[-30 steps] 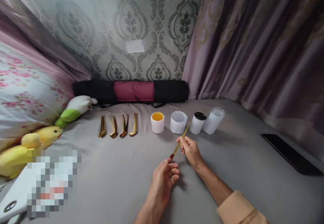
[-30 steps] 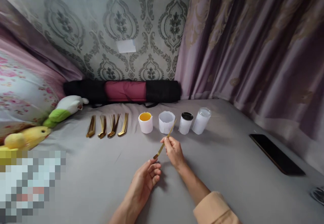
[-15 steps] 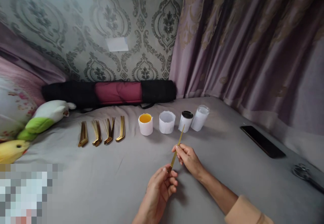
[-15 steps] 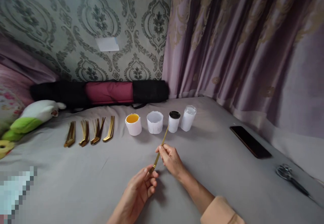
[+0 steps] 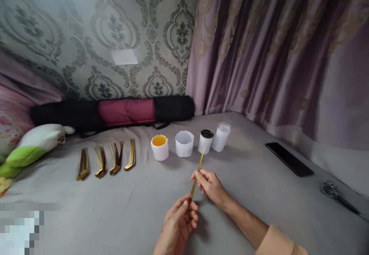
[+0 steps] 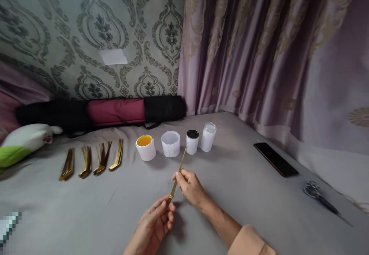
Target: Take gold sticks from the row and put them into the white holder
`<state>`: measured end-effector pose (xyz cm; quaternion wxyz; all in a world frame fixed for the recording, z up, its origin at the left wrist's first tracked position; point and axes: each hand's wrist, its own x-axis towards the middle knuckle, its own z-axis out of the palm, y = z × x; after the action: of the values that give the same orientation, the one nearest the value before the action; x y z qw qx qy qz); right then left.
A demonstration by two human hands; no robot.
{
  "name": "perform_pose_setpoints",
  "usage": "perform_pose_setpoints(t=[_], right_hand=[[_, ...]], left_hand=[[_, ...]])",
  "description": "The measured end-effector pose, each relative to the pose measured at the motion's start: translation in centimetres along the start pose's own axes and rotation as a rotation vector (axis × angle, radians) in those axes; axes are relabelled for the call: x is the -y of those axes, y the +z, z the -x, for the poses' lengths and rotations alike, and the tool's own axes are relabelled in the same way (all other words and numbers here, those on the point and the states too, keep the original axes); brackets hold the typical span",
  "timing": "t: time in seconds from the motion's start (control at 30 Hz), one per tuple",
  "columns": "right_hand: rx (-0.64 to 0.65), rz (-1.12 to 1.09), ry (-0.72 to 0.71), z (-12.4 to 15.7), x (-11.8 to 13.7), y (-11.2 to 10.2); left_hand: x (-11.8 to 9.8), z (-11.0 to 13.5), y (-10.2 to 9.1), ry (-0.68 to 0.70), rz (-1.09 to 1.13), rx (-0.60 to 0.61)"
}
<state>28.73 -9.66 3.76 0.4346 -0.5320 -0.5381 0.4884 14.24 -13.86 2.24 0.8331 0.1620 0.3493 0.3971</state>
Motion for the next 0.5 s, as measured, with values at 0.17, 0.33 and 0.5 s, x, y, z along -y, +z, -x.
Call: perform_pose_setpoints(t=[0.17,0.33,0.5], right_hand=[[0.003,0.018,-0.005,0.10,-0.02,-0.02],[0.011,0.014,0.009,0.22,-0.30,-0.24],[0.006,0.035,-0.001,0.25,-0.20,-0.50]], left_hand=[[-0.04,0.00,-0.06,-0.018,-0.002,-0.003],[-0.07,-0.10,-0.08,-0.037,-0.002,0.009],[-0.04,-0.25,-0.16,-0.042,-0.007,0.006]])
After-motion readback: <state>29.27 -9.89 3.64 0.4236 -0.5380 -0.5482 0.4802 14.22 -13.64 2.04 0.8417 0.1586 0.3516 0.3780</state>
